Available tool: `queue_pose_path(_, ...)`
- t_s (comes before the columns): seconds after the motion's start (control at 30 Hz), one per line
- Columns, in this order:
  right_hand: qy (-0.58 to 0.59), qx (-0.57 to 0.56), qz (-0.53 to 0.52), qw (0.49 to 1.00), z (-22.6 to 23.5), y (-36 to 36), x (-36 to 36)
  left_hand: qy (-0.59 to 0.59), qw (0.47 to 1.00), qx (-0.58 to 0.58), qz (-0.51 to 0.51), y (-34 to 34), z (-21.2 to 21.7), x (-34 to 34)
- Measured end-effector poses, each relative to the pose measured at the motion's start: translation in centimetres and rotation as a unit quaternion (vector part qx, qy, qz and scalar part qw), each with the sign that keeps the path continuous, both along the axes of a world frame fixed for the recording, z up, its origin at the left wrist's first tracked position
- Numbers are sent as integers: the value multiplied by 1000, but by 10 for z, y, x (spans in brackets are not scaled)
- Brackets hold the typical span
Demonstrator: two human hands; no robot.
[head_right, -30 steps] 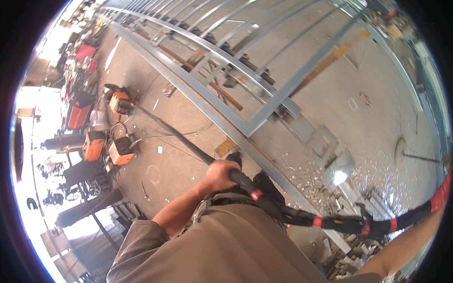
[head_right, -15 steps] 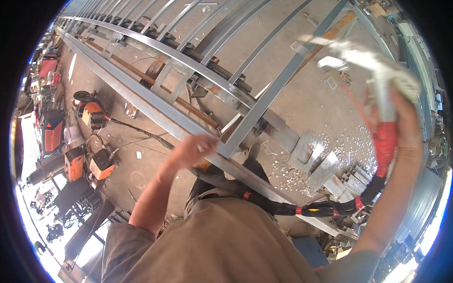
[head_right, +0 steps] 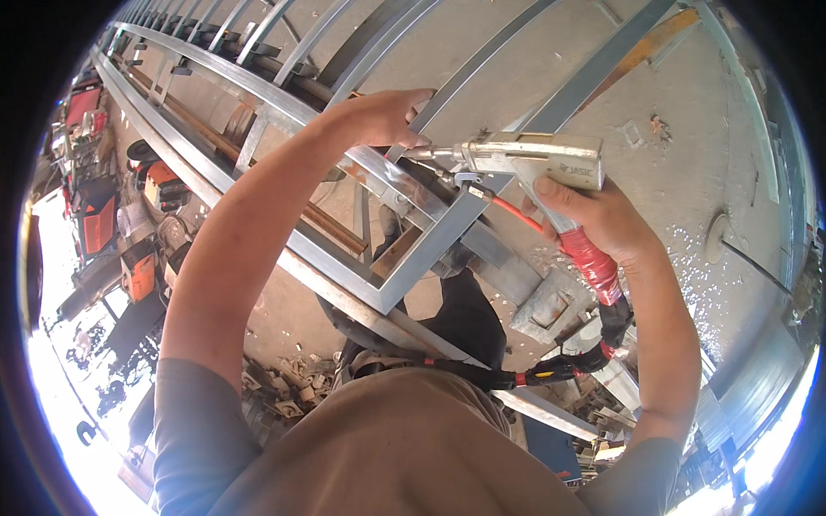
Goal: The person welds a metal frame using a handheld welding torch, moving along joints and seams to create welds. Sparks are visible throughout the process as the torch is guided along the frame.
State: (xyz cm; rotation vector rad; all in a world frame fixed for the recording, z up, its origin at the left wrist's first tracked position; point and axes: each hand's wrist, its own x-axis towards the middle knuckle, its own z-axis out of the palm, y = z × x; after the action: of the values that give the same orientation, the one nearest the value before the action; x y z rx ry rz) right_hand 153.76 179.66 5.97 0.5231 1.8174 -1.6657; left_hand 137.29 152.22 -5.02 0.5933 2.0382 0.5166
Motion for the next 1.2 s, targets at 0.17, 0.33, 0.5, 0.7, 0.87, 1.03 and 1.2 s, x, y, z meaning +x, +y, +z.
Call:
queue_pose_path(0.17,-14,-44,26,999,-21,2,-8,-59,998,8,0,-4,-1,-13)
queue_pose_path(0.33,-27,-34,-5,999,-24,-8,-5,-57,998,-8,4,-3,5,-12)
queue_pose_path(0.5,-17,-54,-7,998,-25,-16,-11,-63,998,2,0,-3,0,-14)
queue_pose_path(0.7,-70,-53,-8,996,-22,-16,-12,-44,999,-5,4,-4,-6,-13)
queue_pose_path(0.87,-40,-31,25,998,-22,-20,-10,-46,999,-5,2,-4,-2,-13)
queue_pose_path(1.03,-40,-37,27,998,-20,-20,-10,-72,997,-3,9,-4,5,-14)
queue_pose_path(1.2,-54,-27,26,998,-19,-22,-10,-91,996,18,17,-5,9,-12)
